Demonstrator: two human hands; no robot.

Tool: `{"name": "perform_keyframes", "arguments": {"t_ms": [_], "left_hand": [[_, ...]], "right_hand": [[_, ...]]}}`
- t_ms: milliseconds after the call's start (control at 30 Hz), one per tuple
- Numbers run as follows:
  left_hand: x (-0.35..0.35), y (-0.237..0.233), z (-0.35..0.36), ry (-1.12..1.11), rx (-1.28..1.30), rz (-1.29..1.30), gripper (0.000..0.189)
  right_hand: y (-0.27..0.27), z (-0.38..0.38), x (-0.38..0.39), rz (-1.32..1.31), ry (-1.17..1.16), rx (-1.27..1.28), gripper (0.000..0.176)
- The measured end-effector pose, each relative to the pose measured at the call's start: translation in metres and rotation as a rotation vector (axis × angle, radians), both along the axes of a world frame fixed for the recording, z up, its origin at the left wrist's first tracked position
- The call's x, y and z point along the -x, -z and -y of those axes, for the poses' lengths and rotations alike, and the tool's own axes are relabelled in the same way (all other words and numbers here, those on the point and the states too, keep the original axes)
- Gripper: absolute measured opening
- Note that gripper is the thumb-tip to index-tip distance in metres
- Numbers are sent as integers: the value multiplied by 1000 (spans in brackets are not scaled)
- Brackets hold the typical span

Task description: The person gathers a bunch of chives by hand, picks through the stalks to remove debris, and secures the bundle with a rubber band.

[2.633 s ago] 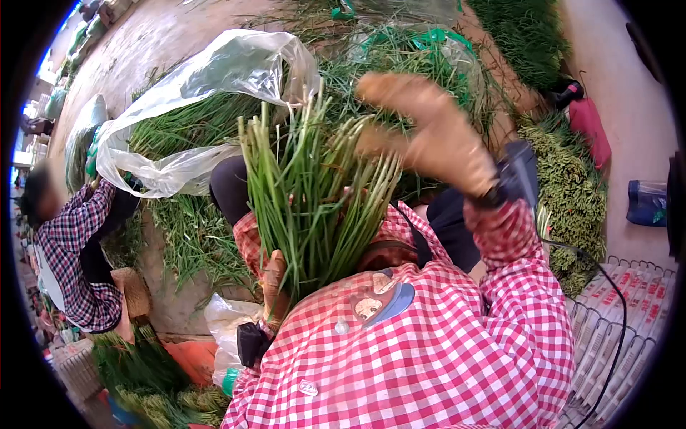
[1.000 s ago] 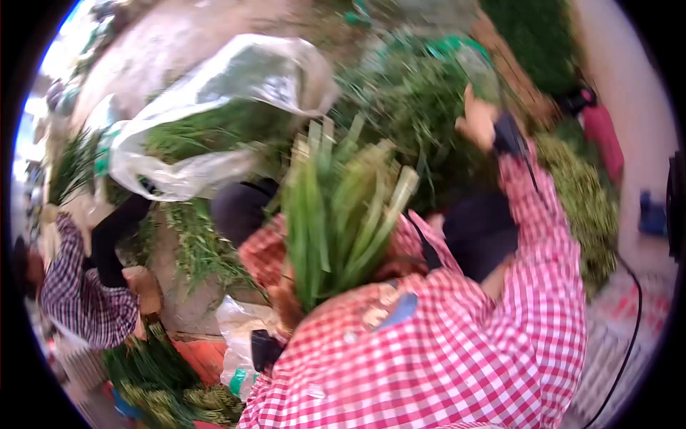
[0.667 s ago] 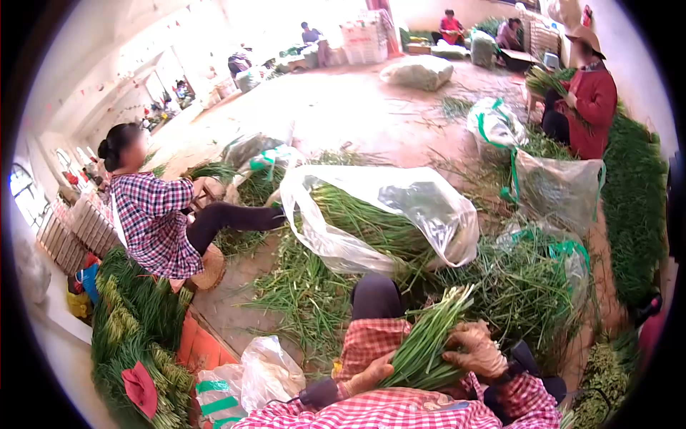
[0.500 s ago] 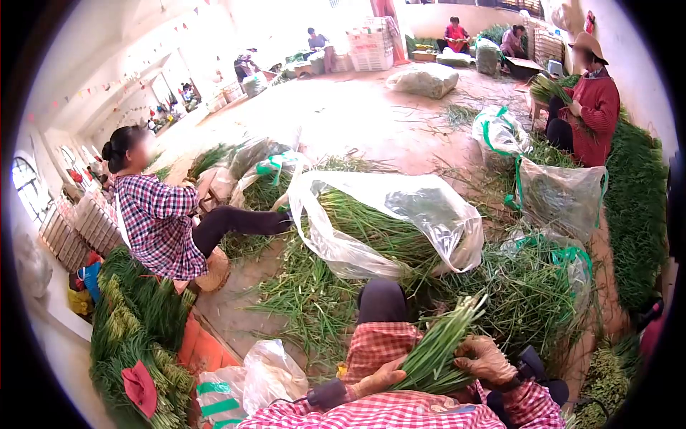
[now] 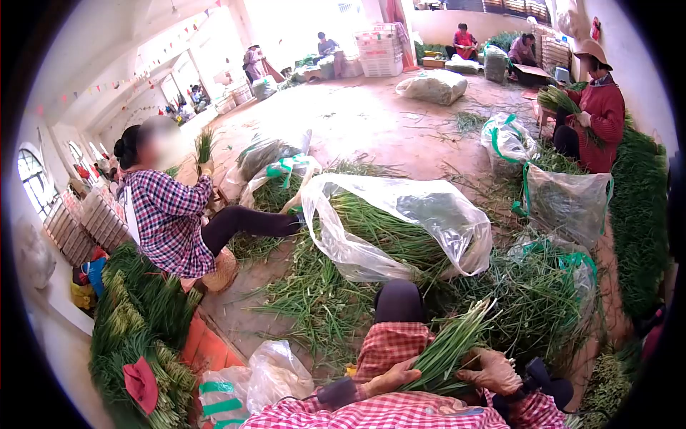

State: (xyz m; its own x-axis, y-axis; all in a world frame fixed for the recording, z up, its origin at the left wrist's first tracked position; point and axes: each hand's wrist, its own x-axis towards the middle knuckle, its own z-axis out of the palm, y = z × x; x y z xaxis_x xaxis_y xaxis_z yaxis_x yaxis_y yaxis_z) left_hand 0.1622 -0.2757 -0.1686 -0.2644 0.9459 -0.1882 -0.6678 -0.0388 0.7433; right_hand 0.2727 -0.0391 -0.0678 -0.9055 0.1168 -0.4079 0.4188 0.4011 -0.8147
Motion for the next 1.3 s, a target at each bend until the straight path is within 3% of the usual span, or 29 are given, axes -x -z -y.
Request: {"name": "perform_keyframes", "arguments": {"t_ms": [167, 233, 267, 300, 367, 433, 467, 500, 533, 600, 667, 700, 733, 767, 800, 833, 933, 1067, 1100, 1167, 1200, 1233, 1267, 1300], "left_hand": [[-3, -35, -11, 110, 215, -177, 80], [0, -47, -11, 32, 230, -166, 64], [0, -48, -10, -30, 248, -144, 59], [-5, -46, -8, -68, 272, -101, 55], [4, -27, -1, -117, 304, -510, 45], [11, -19, 8, 22, 511, -600, 51], [5, -40, 4, -147, 439, -127, 51], [1, -56, 2, -191, 332, 67, 53], [-4, -59, 1, -239, 285, 97, 55], [-7, -58, 2, -279, 281, 161, 51], [-2, -53, 12, -248, 319, 187, 46], [-3, -49, 14, -262, 315, 148, 45], [-6, -54, 9, -276, 308, 109, 45], [-8, -59, 6, -290, 301, 71, 44], [-11, -61, 3, -313, 318, 58, 43], [-12, -60, 2, -307, 336, 21, 43], [-9, -57, 11, -288, 436, -93, 45], [-14, -49, 19, -361, 492, -151, 45], [-16, -44, 22, -375, 473, -190, 44], [-12, -41, 24, -401, 511, -231, 43], [-10, -36, 27, -352, 468, -250, 42], [-9, -30, 30, -305, 423, -268, 41], [-8, -20, 35, -311, 441, -303, 40], [-6, -16, 38, -280, 382, -517, 40]], "right_hand": [[20, 0, -1, -30, -101, 36, 31], [19, -1, -4, -8, -62, -4, 31], [23, 1, -4, -112, -56, -155, 27], [47, -1, -3, -376, -87, -314, 22], [57, 8, -4, -635, 82, -737, 12], [78, -6, -8, -609, 151, -1220, 19], [106, -17, -11, -515, 257, -1711, 25], [129, -35, -13, -404, 438, -2210, 32], [112, -61, -11, -246, 384, -1931, 28], [103, -130, -11, -359, 321, -1429, 25], [88, -147, -26, -615, 390, -1211, 32], [82, -144, -23, -636, 488, -1228, 36], [36, -108, -12, -437, 499, -879, 39], [1, -82, -4, -275, 529, -328, 42], [-14, -58, 1, -311, 513, 172, 48], [-23, -39, 5, -366, 416, 389, 56], [-26, 0, 35, -112, 215, 364, 83], [-24, 2, 45, -167, 197, 298, 86], [-33, -7, 42, -125, 149, 312, 73], [11, -25, 44, -512, 123, 14, 41], [0, -33, 44, -403, 198, 38, 21], [-6, -49, 49, -405, 61, -209, 17], [-14, -57, 52, -347, 21, -253, 16], [-19, -65, 54, -291, -20, -298, 15]]}}
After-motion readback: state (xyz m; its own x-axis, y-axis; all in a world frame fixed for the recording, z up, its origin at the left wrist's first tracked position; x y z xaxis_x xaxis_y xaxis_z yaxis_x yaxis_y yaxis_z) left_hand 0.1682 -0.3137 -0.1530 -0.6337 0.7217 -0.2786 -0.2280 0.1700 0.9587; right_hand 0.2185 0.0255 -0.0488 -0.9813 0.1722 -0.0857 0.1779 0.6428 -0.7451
